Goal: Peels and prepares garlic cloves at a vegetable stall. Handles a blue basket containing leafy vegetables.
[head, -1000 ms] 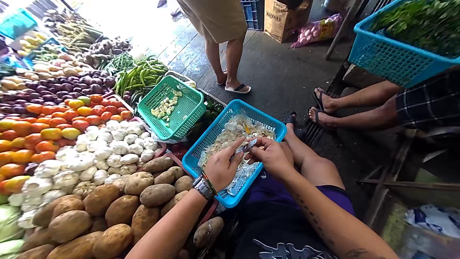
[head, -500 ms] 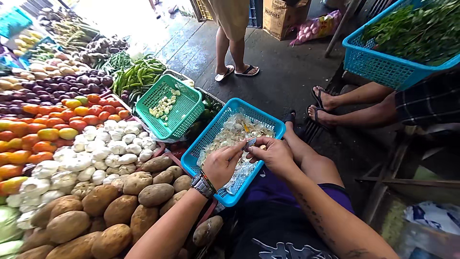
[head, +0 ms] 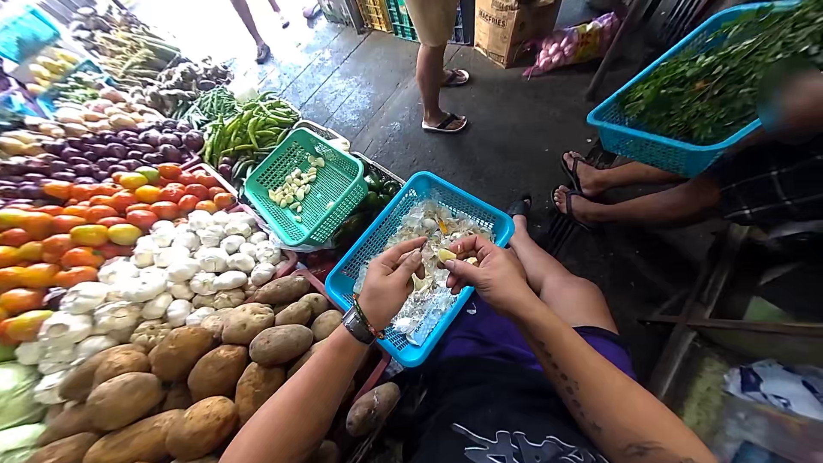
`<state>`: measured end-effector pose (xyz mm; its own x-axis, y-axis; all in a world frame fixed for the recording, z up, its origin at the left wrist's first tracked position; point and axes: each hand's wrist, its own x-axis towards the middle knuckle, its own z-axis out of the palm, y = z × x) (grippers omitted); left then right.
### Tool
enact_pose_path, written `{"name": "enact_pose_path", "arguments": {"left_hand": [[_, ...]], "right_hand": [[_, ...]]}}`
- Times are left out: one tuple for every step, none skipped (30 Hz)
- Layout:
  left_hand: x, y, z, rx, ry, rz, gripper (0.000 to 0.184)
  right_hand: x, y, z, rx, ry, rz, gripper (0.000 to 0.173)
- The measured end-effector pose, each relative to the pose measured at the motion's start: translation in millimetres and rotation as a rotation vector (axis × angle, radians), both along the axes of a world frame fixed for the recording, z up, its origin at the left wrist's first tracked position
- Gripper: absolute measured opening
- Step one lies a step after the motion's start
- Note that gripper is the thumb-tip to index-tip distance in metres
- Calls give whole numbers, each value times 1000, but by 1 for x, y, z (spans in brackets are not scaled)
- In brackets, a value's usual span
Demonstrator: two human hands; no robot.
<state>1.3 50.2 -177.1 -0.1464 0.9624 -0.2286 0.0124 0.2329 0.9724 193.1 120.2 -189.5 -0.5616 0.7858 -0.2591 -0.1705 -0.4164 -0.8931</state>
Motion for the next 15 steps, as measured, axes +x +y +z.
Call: {"name": "enact_pose_path", "arguments": {"left_hand": [[0,-2,2,15,-17,-55,36],[0,-3,4,22,-11,-109,40],[1,-4,6,18,8,-149,42],[1,-5,7,8,28,-171,41],[1,-5,7,-7,38,-178,38],[2,-5,8,-19,31,-177,36],[2,-5,9,-28,14,-171,35],[3,-5,9,-31,-8,-165,35],[4,-5,10,-30,-26,-158,35],[5,-5,11,-33,-32,-154,35],[6,-5,11,-34,-30,-149,35],[6,-5,12,-34,-26,-145,35],[6,-5,12,-35,-20,-140,35],[6,-5,11,-32,-12,-136,35],[6,-5,10,-25,-2,-130,34]], "right_hand": [[1,1,-1,3,-3,-5,19],[1,2,-2,6,-10,-6,17],[1,2,-2,10,-12,-8,15],[1,2,-3,18,-11,-10,14],[0,2,-3,26,-11,-12,13],[-1,1,-3,31,-13,-18,13],[-1,1,-3,35,-17,-23,14],[-1,1,-4,38,-21,-27,14],[0,1,-4,40,-22,-33,15],[0,1,-5,41,-21,-41,16],[1,2,-5,44,-19,-48,16],[1,2,-5,50,-20,-53,16],[1,2,-5,54,-21,-55,16],[0,2,-5,55,-22,-57,16],[0,1,-5,58,-22,-61,16]]}}
